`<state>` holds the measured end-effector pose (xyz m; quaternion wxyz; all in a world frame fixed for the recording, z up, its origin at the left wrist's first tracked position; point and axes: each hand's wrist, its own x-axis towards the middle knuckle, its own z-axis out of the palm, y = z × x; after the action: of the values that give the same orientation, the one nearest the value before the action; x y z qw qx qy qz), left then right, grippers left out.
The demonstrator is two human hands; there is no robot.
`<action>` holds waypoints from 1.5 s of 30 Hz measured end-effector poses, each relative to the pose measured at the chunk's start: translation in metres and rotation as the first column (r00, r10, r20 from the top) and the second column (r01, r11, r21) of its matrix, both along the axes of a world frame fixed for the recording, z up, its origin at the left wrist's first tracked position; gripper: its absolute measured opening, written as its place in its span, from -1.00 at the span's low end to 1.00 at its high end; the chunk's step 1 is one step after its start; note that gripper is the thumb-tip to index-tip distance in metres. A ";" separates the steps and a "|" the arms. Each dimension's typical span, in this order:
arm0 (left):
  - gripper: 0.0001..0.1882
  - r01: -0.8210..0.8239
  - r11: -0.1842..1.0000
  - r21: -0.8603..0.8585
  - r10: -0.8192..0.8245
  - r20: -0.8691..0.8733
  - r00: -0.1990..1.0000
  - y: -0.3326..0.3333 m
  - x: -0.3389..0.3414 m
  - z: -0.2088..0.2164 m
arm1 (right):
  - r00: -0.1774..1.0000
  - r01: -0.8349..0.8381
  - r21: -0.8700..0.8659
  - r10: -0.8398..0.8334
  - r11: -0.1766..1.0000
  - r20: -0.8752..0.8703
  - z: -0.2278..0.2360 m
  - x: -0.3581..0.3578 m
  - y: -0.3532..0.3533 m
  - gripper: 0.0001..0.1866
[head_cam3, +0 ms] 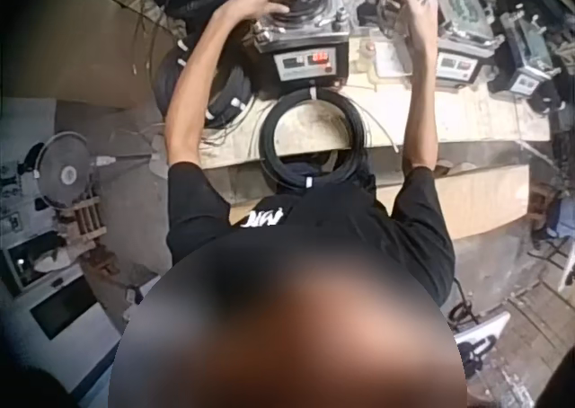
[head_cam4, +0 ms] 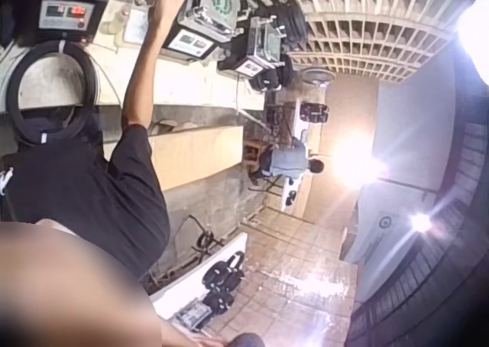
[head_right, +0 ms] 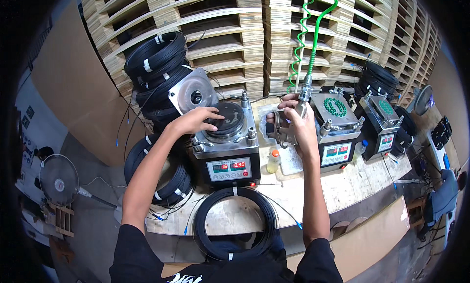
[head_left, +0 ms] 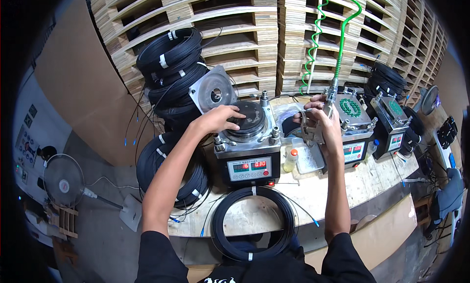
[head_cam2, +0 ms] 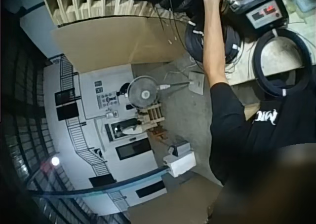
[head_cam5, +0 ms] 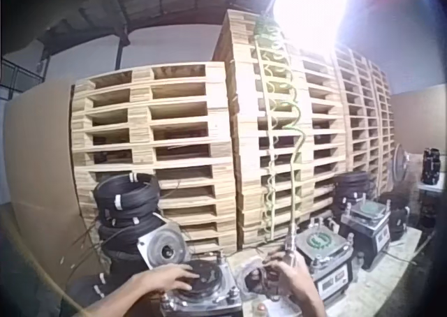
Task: The recorder is using industrial machinery to process or test coils of fiber optic cable, involving loading the coil into a machine and adjusting the fiber ends.
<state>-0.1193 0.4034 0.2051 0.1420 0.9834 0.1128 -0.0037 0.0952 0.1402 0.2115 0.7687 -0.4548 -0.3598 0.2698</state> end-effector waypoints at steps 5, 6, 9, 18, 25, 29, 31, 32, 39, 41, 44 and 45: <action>-0.58 0.077 0.992 -0.103 -0.065 0.113 0.991 -0.006 -0.013 0.001 | 0.878 0.159 -0.153 -0.069 0.975 0.473 -0.002 0.041 0.011 -0.72; -0.63 0.000 0.977 -0.214 0.048 0.221 0.974 -0.016 -0.011 0.005 | 0.795 0.242 -0.193 -0.080 0.951 0.601 -0.008 0.068 0.019 -0.70; -0.76 -0.130 0.909 -0.396 0.345 0.541 0.767 -0.034 -0.022 -0.004 | 0.642 0.389 -0.274 -0.046 0.879 0.765 0.011 0.132 0.047 -0.64; -0.63 -0.200 0.751 -0.629 0.659 0.729 0.184 0.007 -0.041 -0.097 | 0.526 0.747 -0.271 -0.290 0.608 0.799 0.017 0.354 0.145 -0.46; -0.63 -0.399 0.624 -0.672 0.780 0.510 0.361 0.026 -0.041 -0.122 | 0.519 0.824 -0.306 -0.419 0.478 0.745 -0.029 0.395 0.171 -0.54; -0.55 -0.442 0.607 -0.660 0.794 0.527 0.303 0.011 -0.037 -0.116 | 0.536 0.811 -0.301 -0.430 0.502 0.727 -0.048 0.397 0.174 -0.62; -0.55 -0.450 0.642 -0.621 0.767 0.531 0.361 0.014 -0.034 -0.118 | 0.505 0.818 -0.264 -0.419 0.512 0.755 -0.049 0.405 0.163 -0.65; -0.56 -0.464 0.635 -0.618 0.772 0.534 0.345 0.017 -0.039 -0.120 | 0.512 0.811 -0.282 -0.391 0.512 0.765 -0.048 0.397 0.165 -0.65; -0.57 -0.482 0.744 -0.463 0.652 0.662 0.369 0.009 -0.023 -0.118 | 0.538 0.719 -0.236 -0.309 0.653 0.784 -0.023 0.370 0.106 -0.61; -0.56 -0.509 0.725 -0.464 0.668 0.653 0.356 0.013 -0.021 -0.124 | 0.438 0.752 -0.146 -0.321 0.643 0.840 -0.015 0.346 0.084 -0.59; -0.55 -0.455 0.722 -0.520 0.677 0.667 0.312 0.016 -0.032 -0.130 | 0.315 0.605 0.077 -0.327 0.792 0.891 -0.016 0.254 0.059 -0.69; -0.54 -0.513 0.697 -0.501 0.691 0.660 0.294 0.016 -0.044 -0.128 | 0.267 0.546 0.098 -0.284 0.832 0.921 -0.026 0.200 0.049 -0.73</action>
<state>-0.1631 0.4196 0.0767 0.2621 0.7306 0.3954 0.4911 0.2947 0.1888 0.1855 0.4253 -0.6922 -0.5495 -0.1951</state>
